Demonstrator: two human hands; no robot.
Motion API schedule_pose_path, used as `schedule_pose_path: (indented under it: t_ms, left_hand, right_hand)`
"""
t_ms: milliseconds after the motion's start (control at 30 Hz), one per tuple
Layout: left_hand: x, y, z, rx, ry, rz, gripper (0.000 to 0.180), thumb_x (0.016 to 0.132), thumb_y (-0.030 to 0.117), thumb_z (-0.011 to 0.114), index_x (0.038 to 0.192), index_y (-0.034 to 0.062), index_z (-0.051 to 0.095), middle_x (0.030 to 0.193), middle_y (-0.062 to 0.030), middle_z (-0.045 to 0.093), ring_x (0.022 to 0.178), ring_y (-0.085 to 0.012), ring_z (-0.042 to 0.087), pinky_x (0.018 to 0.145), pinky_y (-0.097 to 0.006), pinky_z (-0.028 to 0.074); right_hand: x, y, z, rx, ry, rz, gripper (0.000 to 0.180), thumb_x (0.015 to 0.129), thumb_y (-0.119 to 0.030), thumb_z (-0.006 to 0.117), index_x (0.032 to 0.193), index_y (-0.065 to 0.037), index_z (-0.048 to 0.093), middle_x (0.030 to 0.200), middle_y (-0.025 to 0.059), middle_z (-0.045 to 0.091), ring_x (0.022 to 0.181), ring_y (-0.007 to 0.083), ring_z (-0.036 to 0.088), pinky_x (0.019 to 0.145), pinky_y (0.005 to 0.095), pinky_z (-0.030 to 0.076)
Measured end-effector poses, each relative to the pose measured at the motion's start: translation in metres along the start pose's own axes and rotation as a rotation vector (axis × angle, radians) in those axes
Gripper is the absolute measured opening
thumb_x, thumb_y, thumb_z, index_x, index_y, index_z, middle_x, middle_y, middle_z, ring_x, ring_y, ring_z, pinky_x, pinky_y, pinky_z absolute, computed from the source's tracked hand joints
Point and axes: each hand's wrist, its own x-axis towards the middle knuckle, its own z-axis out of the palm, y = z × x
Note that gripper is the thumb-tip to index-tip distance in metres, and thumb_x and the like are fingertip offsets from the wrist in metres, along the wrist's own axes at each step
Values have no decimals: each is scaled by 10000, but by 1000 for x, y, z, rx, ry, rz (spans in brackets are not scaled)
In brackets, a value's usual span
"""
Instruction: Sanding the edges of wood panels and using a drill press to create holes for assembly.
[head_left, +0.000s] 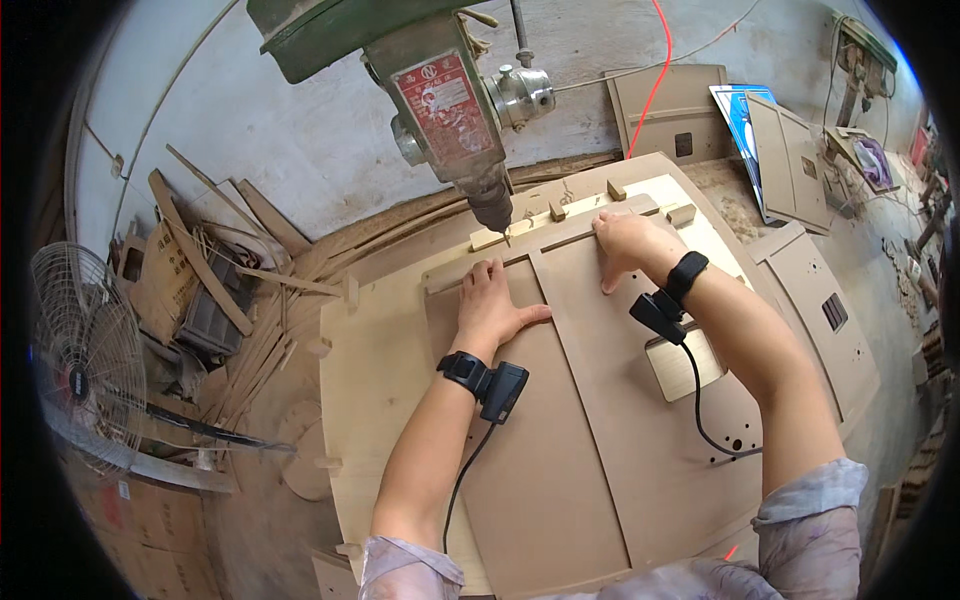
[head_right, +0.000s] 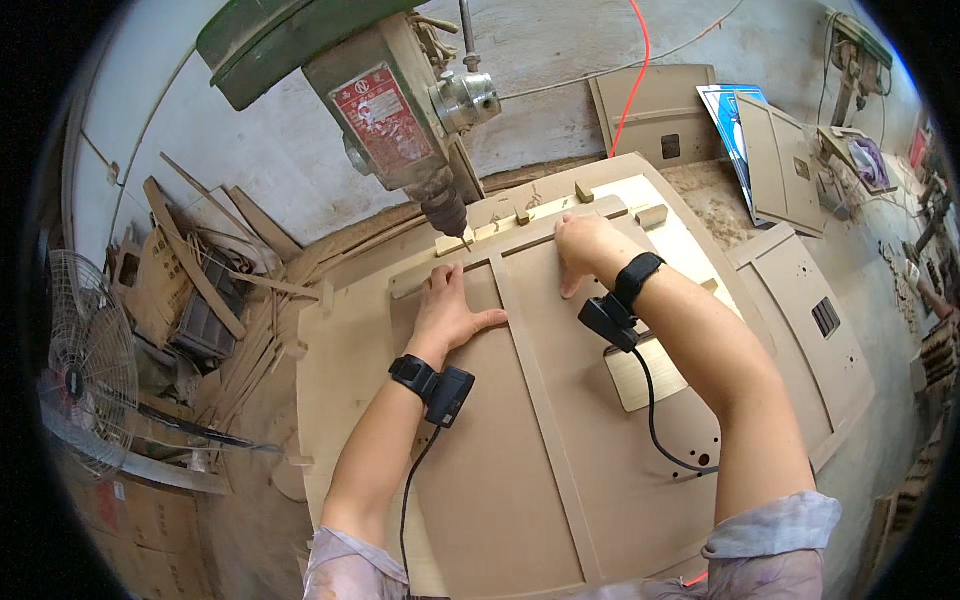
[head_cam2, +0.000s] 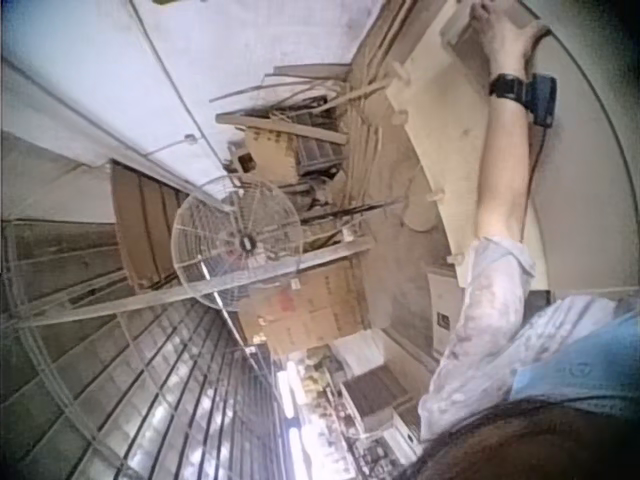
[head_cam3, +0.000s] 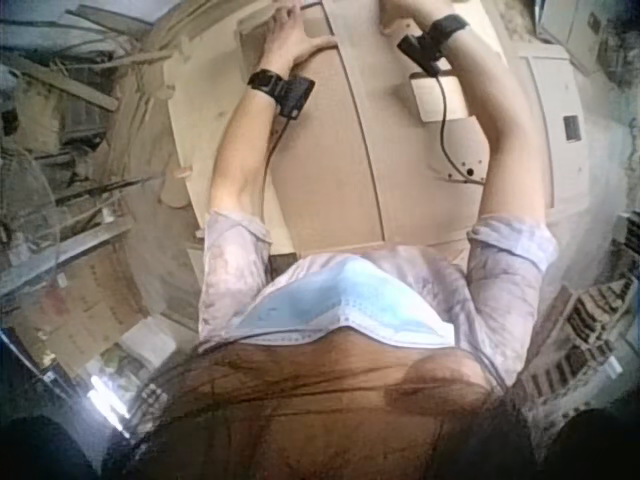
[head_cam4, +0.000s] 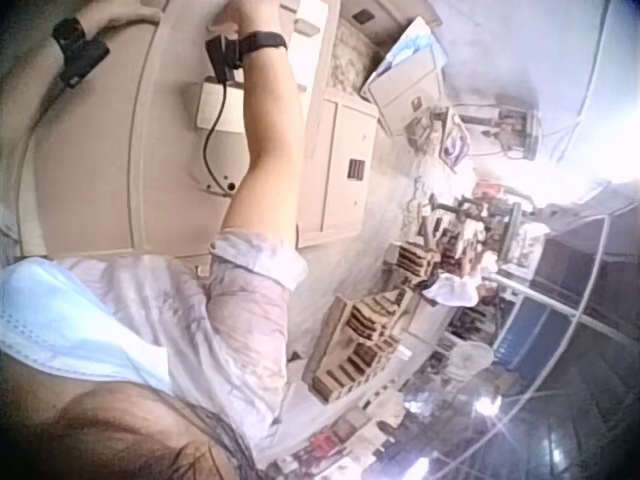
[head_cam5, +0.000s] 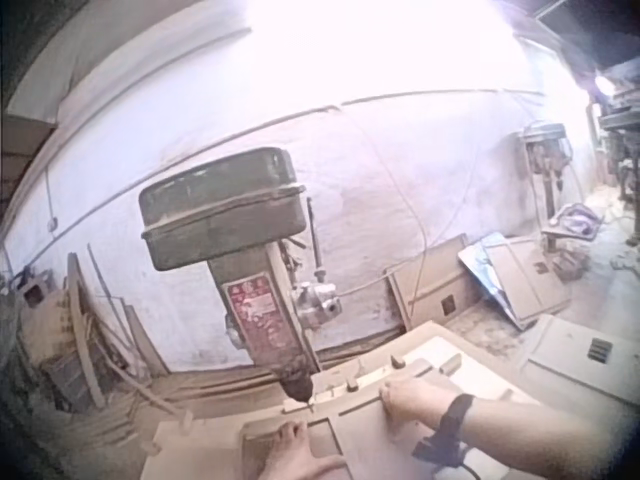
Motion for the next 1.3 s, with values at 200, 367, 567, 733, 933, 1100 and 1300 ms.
schedule_pose_path:
  t_ms: [200,367,567,733,933,1100,1300]
  left_hand:
    - [2,1,-9,73,-75,-27,1062,581,592,777,1313,-56,363,1324,-213,373,1233,-360,406,1012,-396,398]
    - [6,-3,-8,135,-127,-44,1070,585,611,763,1312,-65,363,1334,-210,371,1229,-359,421,988,-385,427]
    - [4,3,-17,111,-149,-53,1087,581,629,752,1321,-61,355,1348,-209,360,1241,-362,401,998,-386,420]
    - [7,9,-12,102,-134,-46,1081,584,618,758,1326,-56,352,1345,-202,364,1249,-357,390,1006,-387,415]
    - [4,1,-16,62,-141,-66,1093,582,609,765,1337,-58,340,1336,-202,368,1250,-358,387,1019,-388,405]
    - [6,5,-12,66,-111,-47,1104,571,615,764,1334,-63,344,1344,-205,361,1253,-362,386,1025,-389,399]
    - [5,5,-15,62,-146,-74,1105,569,619,762,1341,-54,348,1383,-215,339,1282,-374,356,1046,-396,377]
  right_hand:
    - [-2,-7,-7,-9,38,-47,848,543,-439,843,1181,35,548,1165,182,593,1061,294,589,909,361,477]
    - [37,27,-55,63,115,30,434,769,-351,692,1123,-107,633,1086,146,642,985,317,613,837,401,500]
    - [83,47,-172,890,862,-97,304,896,-282,518,894,6,616,814,127,656,756,228,637,687,345,512]
    - [107,56,-227,1369,572,-344,258,932,-285,530,915,-41,611,819,60,608,738,164,589,668,337,508]
    - [81,37,-222,1555,575,-473,217,945,-221,497,926,-22,580,834,91,621,743,199,631,691,341,527]
    - [36,21,-220,1262,842,-285,220,937,-213,520,912,0,571,802,92,626,724,196,634,668,330,530]
    - [7,12,-177,987,1009,-337,241,968,-224,482,973,6,554,903,63,649,883,138,630,758,259,495]
